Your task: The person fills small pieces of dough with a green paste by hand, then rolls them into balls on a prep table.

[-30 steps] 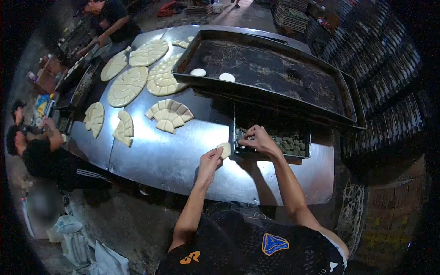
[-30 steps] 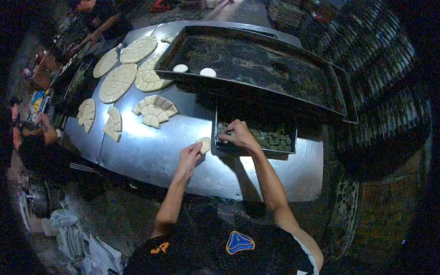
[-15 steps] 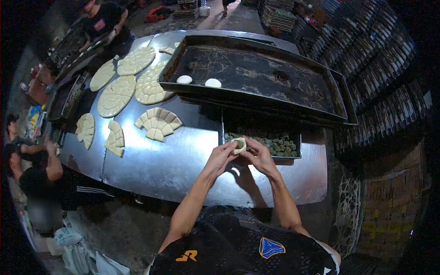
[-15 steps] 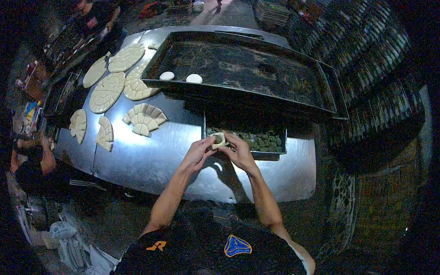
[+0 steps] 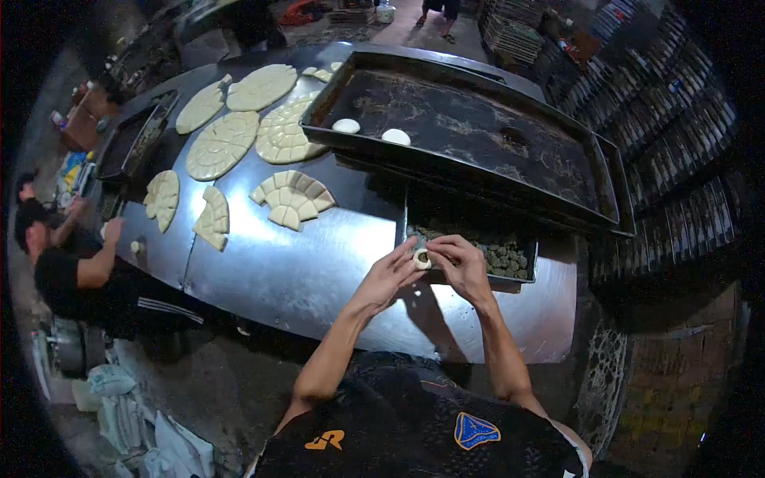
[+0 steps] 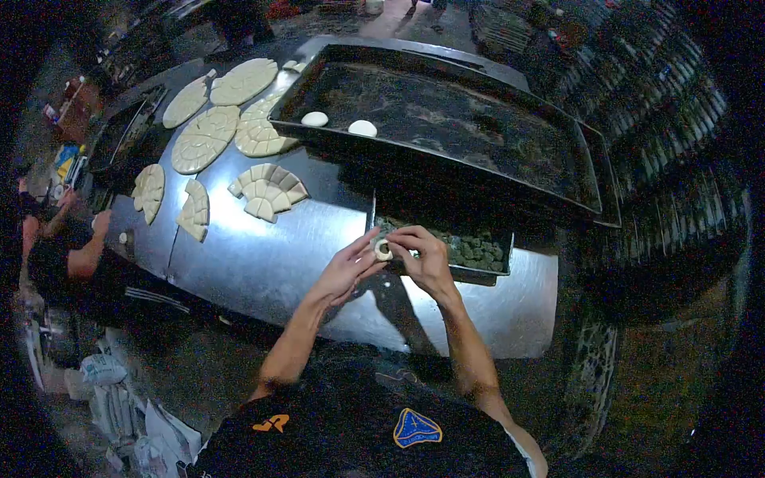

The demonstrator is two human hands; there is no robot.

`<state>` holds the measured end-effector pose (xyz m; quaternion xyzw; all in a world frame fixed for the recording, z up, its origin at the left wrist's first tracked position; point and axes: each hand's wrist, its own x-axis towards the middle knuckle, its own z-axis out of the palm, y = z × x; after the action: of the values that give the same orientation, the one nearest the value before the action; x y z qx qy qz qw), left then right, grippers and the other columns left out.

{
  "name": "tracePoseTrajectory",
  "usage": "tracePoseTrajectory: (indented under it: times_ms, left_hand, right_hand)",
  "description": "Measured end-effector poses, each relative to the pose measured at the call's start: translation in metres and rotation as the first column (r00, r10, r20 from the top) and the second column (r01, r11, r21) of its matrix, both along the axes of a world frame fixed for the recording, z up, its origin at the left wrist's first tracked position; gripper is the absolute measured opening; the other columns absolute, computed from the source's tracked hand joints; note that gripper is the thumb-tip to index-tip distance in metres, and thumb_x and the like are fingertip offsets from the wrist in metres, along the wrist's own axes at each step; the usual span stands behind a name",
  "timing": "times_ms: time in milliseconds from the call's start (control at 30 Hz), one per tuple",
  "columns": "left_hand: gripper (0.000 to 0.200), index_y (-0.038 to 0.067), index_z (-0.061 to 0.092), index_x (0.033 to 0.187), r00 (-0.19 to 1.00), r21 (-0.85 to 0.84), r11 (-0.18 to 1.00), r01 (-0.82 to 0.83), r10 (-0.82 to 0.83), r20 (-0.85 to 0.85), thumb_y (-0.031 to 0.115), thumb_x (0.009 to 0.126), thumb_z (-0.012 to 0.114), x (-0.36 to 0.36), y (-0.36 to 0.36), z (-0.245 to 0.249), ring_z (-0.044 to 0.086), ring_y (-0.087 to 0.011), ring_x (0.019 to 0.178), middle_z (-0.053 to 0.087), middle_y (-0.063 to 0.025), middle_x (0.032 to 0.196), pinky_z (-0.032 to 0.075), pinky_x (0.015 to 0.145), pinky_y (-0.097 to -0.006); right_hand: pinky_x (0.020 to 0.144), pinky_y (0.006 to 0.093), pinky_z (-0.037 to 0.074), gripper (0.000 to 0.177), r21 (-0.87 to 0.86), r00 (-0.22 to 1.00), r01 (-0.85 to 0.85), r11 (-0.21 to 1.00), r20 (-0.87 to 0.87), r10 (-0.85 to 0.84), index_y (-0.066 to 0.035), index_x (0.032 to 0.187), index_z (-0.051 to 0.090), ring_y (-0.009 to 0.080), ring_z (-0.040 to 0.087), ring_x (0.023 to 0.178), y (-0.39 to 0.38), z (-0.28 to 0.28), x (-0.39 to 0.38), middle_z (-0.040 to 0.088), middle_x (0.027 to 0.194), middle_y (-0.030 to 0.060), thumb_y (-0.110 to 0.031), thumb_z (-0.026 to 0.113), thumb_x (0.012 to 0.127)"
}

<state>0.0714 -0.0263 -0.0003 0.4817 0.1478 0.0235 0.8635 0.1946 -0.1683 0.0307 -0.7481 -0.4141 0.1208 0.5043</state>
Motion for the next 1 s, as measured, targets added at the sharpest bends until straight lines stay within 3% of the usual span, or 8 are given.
tracePoseTrajectory:
  times_ms: [133, 267, 333, 400, 467, 567, 667, 1000]
  left_hand:
    - [0.053, 0.004, 0.033, 0.143, 0.999, -0.233, 0.972, -0.042, 0.045, 0.009, 0.018, 0.097, 0.053, -0.016, 0.001, -0.002, 0.054, -0.0133, 0.111, 0.049, -0.0082, 0.129, 0.047, 0.095, -0.0253]
    - [0.047, 0.003, 0.040, 0.136, 0.995, -0.407, 0.908, -0.095, 0.101, -0.005, 0.024, 0.096, 0.054, -0.022, 0.009, 0.001, 0.055, -0.0134, 0.110, 0.053, -0.0078, 0.120, 0.046, 0.098, -0.0246]
    - [0.041, 0.003, 0.045, 0.131, 0.976, -0.513, 0.839, -0.180, 0.217, 0.014, 0.025, 0.097, 0.052, -0.026, 0.007, -0.005, 0.056, -0.0130, 0.107, 0.056, -0.0066, 0.115, 0.047, 0.097, -0.0262]
    - [0.031, 0.004, 0.049, 0.123, 0.944, -0.467, 0.844, -0.265, 0.326, 0.055, 0.022, 0.098, 0.052, -0.026, 0.002, -0.007, 0.056, -0.0126, 0.104, 0.057, -0.0041, 0.109, 0.046, 0.095, -0.0287]
    - [0.029, 0.007, 0.049, 0.122, 0.913, -0.399, 0.852, -0.338, 0.400, 0.081, 0.024, 0.099, 0.051, -0.031, 0.001, -0.007, 0.056, -0.0105, 0.102, 0.057, -0.0031, 0.112, 0.046, 0.093, -0.0277]
    - [0.027, 0.007, 0.049, 0.120, 0.888, -0.314, 0.876, -0.366, 0.430, 0.163, 0.024, 0.099, 0.050, -0.032, 0.003, -0.006, 0.054, -0.0129, 0.104, 0.056, -0.0042, 0.111, 0.043, 0.096, -0.0317]
    - [0.026, 0.006, 0.049, 0.119, 0.869, -0.190, 0.903, -0.386, 0.425, 0.254, 0.023, 0.099, 0.049, -0.039, 0.016, 0.002, 0.054, -0.0166, 0.107, 0.055, -0.0066, 0.114, 0.043, 0.096, -0.0347]
    - [0.042, 0.005, 0.043, 0.127, 0.856, -0.413, 0.853, -0.320, 0.447, 0.259, 0.017, 0.092, 0.061, -0.073, 0.045, -0.033, 0.054, -0.0169, 0.108, 0.055, -0.0073, 0.118, 0.042, 0.096, -0.0321]
  right_hand:
    - [0.084, 0.0333, 0.051, 0.025, 0.005, 0.963, -0.211, 0.977, 0.169, 0.208, -0.002, 0.106, 0.069, 0.0210, 0.063, 0.097, 0.012, 0.031, -0.021, 0.064, 0.105, 0.0099, -0.009, 0.070, 0.082]
    - [0.084, 0.0332, 0.049, 0.025, -0.043, 0.945, -0.212, 0.976, -0.264, 0.193, -0.008, 0.106, 0.070, 0.0226, 0.062, 0.100, 0.025, 0.016, -0.009, 0.064, 0.107, 0.0100, -0.012, 0.070, 0.082]
    - [0.081, 0.0328, 0.049, 0.024, 0.009, 0.949, -0.190, 0.982, -0.253, 0.187, -0.008, 0.104, 0.071, 0.0225, 0.062, 0.094, 0.037, 0.017, -0.024, 0.065, 0.102, 0.0105, -0.012, 0.071, 0.080]
    - [0.078, 0.0318, 0.049, 0.022, 0.062, 0.960, -0.093, 0.994, 0.272, 0.073, -0.004, 0.100, 0.071, 0.0223, 0.062, 0.087, 0.046, 0.021, -0.045, 0.065, 0.091, 0.0125, -0.010, 0.073, 0.079]
    - [0.075, 0.0313, 0.049, 0.020, 0.083, 0.958, -0.088, 0.993, 0.281, 0.061, -0.003, 0.098, 0.070, 0.0216, 0.063, 0.082, 0.053, 0.017, -0.051, 0.065, 0.089, 0.0136, -0.008, 0.072, 0.079]
    - [0.068, 0.0293, 0.049, 0.018, 0.078, 0.995, 0.075, 0.994, -0.066, -0.070, -0.003, 0.096, 0.070, 0.0168, 0.061, 0.075, 0.061, 0.026, -0.059, 0.064, 0.084, 0.0097, -0.004, 0.071, 0.078]
    - [0.068, 0.0282, 0.048, 0.020, 0.067, 1.000, -0.022, 0.998, 0.002, 0.022, -0.003, 0.098, 0.070, 0.0158, 0.060, 0.075, 0.064, 0.020, -0.059, 0.063, 0.083, 0.0087, -0.004, 0.071, 0.078]
    - [0.064, 0.0301, 0.051, 0.016, 0.052, 0.981, -0.169, 0.984, 0.104, 0.163, -0.003, 0.094, 0.070, 0.0197, 0.064, 0.076, 0.089, 0.017, -0.091, 0.064, 0.089, 0.0110, -0.003, 0.072, 0.078]
